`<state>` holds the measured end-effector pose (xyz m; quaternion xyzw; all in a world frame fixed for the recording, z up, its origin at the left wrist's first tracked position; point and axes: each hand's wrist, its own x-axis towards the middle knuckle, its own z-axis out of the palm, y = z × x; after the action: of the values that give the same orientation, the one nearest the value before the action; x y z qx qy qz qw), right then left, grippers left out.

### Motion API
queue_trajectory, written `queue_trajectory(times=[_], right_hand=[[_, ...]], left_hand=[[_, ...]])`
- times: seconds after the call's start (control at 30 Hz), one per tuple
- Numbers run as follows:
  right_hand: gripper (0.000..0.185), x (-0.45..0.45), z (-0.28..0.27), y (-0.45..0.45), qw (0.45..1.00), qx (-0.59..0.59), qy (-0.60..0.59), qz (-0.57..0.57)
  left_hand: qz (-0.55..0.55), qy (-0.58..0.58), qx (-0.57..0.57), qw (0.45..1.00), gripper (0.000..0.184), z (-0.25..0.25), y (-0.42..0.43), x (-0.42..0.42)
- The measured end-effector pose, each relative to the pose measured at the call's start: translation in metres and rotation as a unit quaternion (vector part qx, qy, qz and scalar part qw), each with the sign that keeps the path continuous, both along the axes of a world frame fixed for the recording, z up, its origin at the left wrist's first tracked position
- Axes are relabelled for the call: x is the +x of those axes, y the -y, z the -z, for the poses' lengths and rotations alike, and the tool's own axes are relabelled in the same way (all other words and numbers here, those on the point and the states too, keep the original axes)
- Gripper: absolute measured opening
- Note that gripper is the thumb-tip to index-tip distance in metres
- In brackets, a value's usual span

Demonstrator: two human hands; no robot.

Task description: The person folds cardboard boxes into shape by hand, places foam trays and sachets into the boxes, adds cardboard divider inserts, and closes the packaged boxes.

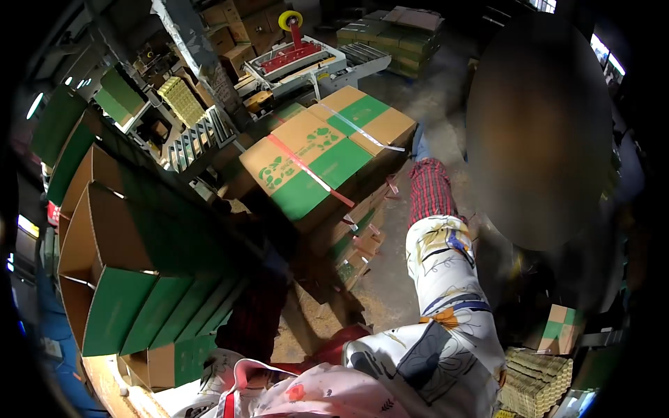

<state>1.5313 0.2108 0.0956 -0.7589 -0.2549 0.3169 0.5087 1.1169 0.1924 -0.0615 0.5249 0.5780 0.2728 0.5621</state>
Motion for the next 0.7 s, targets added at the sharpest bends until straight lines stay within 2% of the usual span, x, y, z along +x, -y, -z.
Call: queue_trajectory(times=[0.17,0.27,0.3,0.33,0.37,0.4,0.7], right_hand=[[0.059,0.010,0.016,-0.003,0.999,-0.035,-0.013,-0.023],[0.062,0.023,0.023,0.022,0.996,-0.054,-0.067,-0.029],[0.063,0.029,0.033,0.038,0.992,-0.056,-0.111,-0.021],[0.067,0.073,0.102,0.028,0.980,-0.044,-0.194,-0.008],[0.062,0.048,0.070,0.055,0.976,-0.009,-0.216,0.037],[0.064,0.047,0.052,0.079,0.961,-0.020,-0.275,0.006],[0.065,0.000,0.069,0.085,0.988,0.074,-0.136,-0.010]], left_hand=[[-0.038,0.004,-0.029,0.999,0.041,0.013,-0.011,0.003],[-0.055,0.029,-0.040,0.997,0.042,0.014,-0.003,-0.013],[-0.059,0.038,-0.045,0.997,0.042,0.013,0.000,-0.020],[-0.062,0.047,-0.047,0.996,0.043,0.011,0.005,-0.028],[-0.071,0.049,-0.047,0.995,0.043,0.014,0.005,-0.038],[-0.080,0.053,-0.050,0.994,0.043,0.013,0.014,-0.047],[-0.086,0.118,-0.103,0.984,0.047,0.001,0.141,-0.077]])
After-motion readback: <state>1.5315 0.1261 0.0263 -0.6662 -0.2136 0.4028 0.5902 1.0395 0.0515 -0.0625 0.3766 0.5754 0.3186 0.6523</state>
